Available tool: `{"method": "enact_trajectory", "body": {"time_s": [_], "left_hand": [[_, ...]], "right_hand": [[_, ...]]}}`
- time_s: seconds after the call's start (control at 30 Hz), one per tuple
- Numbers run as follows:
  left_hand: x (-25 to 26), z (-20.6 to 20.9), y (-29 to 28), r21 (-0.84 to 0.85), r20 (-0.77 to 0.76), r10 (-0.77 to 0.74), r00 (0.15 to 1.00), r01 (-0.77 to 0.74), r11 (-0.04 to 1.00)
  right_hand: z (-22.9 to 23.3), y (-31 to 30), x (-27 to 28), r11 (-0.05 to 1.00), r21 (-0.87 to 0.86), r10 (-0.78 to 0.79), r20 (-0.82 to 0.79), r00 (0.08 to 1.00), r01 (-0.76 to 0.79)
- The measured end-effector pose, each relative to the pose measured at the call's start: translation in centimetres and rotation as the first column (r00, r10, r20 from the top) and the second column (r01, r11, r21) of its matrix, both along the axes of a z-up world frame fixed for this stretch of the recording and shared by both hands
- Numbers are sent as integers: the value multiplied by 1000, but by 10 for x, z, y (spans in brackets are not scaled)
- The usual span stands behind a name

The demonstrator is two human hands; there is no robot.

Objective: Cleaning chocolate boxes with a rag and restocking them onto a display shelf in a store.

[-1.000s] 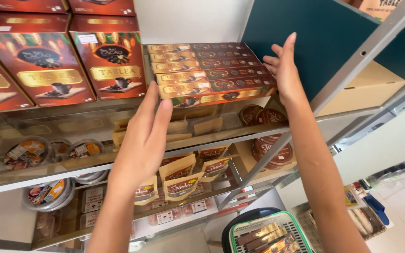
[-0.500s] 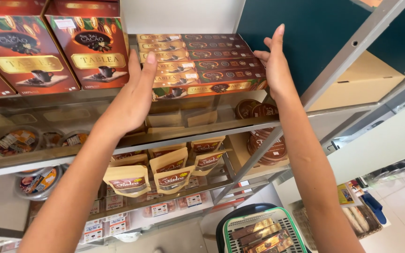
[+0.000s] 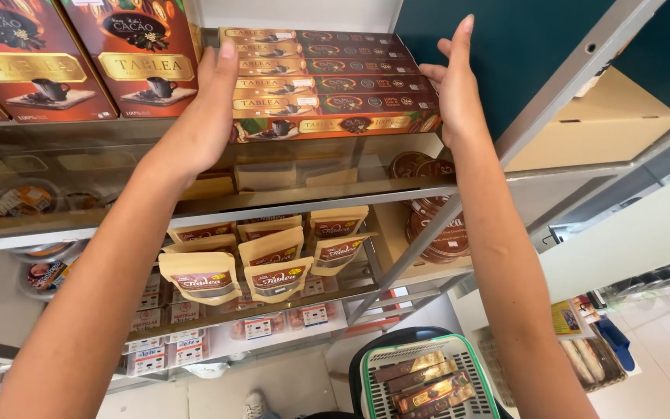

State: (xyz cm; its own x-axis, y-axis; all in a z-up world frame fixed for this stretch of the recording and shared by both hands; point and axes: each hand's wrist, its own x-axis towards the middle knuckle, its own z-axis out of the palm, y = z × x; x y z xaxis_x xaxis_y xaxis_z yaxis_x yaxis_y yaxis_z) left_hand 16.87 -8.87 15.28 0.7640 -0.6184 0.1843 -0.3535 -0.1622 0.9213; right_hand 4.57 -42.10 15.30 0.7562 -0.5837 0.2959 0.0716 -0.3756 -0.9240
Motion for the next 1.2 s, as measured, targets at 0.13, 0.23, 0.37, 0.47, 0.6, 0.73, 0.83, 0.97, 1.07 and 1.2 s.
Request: {"method": "enact_trajectory", "body": {"time_s": [0.13,0.23,0.37,0.47,0.6,0.73,0.83,0.97,1.07,1.2], "left_hand": [[-6,4,0,-69,13,-38,999,38,997],[-7,4,0,-107,39,-70,997,74,991],[-4,0,0,-120,50,-61,997,67,991],[-2,-3,0,-90,27,-40,999,43,995],[-14,5,-2,10,-35,34,999,-34,999],[-7,-9,-3,-59,101,-141,985,148,987],[5,-28,-7,-62,407,-89,909,124,990],[-3,-20,-9,43,365,5,931,-23,999],[0,-21,-10,104,345,38,938,-79,991],[0,-22,-11,131,378,56,924,-113,985]], "right_hand": [[-4,-5,2,1000,10,27,24,999,-28],[-5,-5,2,999,6,35,33,999,-35],[-5,-7,3,999,10,34,34,999,-34],[-6,-7,5,999,17,35,32,999,-35],[-8,-9,7,999,13,33,43,999,-34],[-7,-8,6,1000,10,29,40,999,-29],[-6,-6,7,1000,11,21,31,999,-21],[-6,-5,8,1000,-3,5,20,1000,-5],[-8,-10,10,1000,4,6,14,1000,-6],[-8,-19,14,999,27,32,-40,999,-31]]}}
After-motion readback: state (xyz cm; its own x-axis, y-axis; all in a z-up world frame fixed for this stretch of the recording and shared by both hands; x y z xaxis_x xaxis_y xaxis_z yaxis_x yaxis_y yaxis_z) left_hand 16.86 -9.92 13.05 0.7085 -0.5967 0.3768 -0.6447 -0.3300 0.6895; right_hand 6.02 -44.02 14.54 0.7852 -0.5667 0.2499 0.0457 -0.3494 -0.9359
